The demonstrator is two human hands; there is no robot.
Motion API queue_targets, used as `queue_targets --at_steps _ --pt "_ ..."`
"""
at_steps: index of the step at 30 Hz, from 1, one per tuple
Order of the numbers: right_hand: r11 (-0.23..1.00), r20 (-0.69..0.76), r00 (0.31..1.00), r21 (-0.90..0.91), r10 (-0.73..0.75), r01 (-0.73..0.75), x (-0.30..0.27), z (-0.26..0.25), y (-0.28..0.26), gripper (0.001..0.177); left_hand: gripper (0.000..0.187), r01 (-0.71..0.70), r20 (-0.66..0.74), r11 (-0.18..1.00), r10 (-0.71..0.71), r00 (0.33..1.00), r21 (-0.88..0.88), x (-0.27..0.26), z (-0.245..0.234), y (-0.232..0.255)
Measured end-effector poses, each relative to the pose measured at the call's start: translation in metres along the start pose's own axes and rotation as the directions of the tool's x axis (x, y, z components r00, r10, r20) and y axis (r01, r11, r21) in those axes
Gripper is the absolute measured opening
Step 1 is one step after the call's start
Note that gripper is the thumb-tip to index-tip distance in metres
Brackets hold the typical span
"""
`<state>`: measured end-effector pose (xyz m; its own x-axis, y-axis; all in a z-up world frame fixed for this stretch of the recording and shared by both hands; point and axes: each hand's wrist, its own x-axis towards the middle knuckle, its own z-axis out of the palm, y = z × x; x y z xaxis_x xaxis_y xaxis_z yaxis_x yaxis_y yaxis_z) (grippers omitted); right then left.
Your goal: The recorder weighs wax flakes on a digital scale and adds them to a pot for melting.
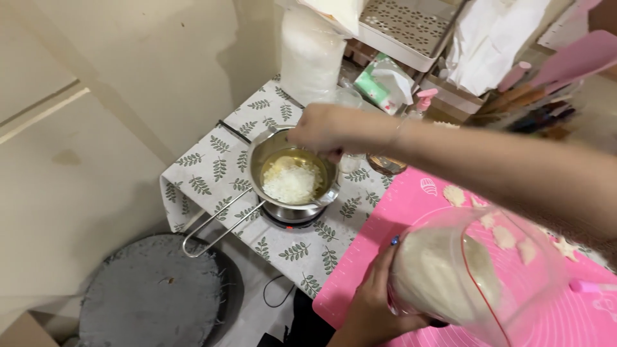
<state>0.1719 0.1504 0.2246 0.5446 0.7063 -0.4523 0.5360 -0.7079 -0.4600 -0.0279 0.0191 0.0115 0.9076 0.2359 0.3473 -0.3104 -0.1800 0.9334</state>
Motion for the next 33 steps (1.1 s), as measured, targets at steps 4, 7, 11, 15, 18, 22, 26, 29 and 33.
queue_targets --at_steps 4,7,11,15,18,22,26,29,33 --pt "0.955 -0.177 0.955 -0.221 -0.239 0.198 0.038 0.037 0.012 0.031 0.124 0.055 0.018 0.998 -0.055 0.998 -0.022 -0.004 0.002 -0.009" --pt "0.919 -0.141 0.936 -0.282 -0.322 0.274 0.015 0.036 -0.001 0.022 0.126 0.161 0.067 0.986 -0.157 0.985 -0.052 -0.003 -0.001 -0.006" --pt "0.850 -0.113 0.880 -0.341 -0.461 0.401 0.005 0.034 -0.002 0.012 0.128 0.206 0.091 0.977 -0.200 0.976 -0.059 -0.003 0.000 -0.010" --pt "0.819 -0.083 0.864 -0.372 -0.497 0.436 0.002 0.032 -0.007 0.013 0.126 0.120 0.054 0.993 -0.119 0.991 -0.021 -0.003 0.002 -0.014" --pt "0.805 -0.036 0.862 -0.380 -0.505 0.455 0.009 0.031 -0.011 0.020 0.126 0.071 0.046 0.997 -0.070 0.996 -0.011 -0.005 0.004 -0.016" --pt "0.823 -0.015 0.899 -0.409 -0.437 0.394 0.014 0.028 -0.012 0.024 0.127 0.047 0.028 0.999 -0.048 0.998 0.017 -0.004 0.004 -0.014" --pt "0.847 -0.094 0.881 -0.340 -0.463 0.409 0.006 0.020 -0.008 0.024 0.126 0.042 0.023 0.999 -0.043 0.999 0.025 -0.002 0.004 -0.009" --pt "0.888 -0.180 0.882 -0.249 -0.435 0.387 -0.008 0.011 -0.004 0.021 0.126 0.048 0.031 0.999 -0.048 0.998 0.026 0.000 0.002 -0.007" --pt "0.919 -0.205 0.930 0.189 -0.306 0.345 -0.032 -0.012 0.014 0.017 0.128 0.123 0.041 0.992 -0.122 0.992 -0.034 -0.002 0.006 -0.012"
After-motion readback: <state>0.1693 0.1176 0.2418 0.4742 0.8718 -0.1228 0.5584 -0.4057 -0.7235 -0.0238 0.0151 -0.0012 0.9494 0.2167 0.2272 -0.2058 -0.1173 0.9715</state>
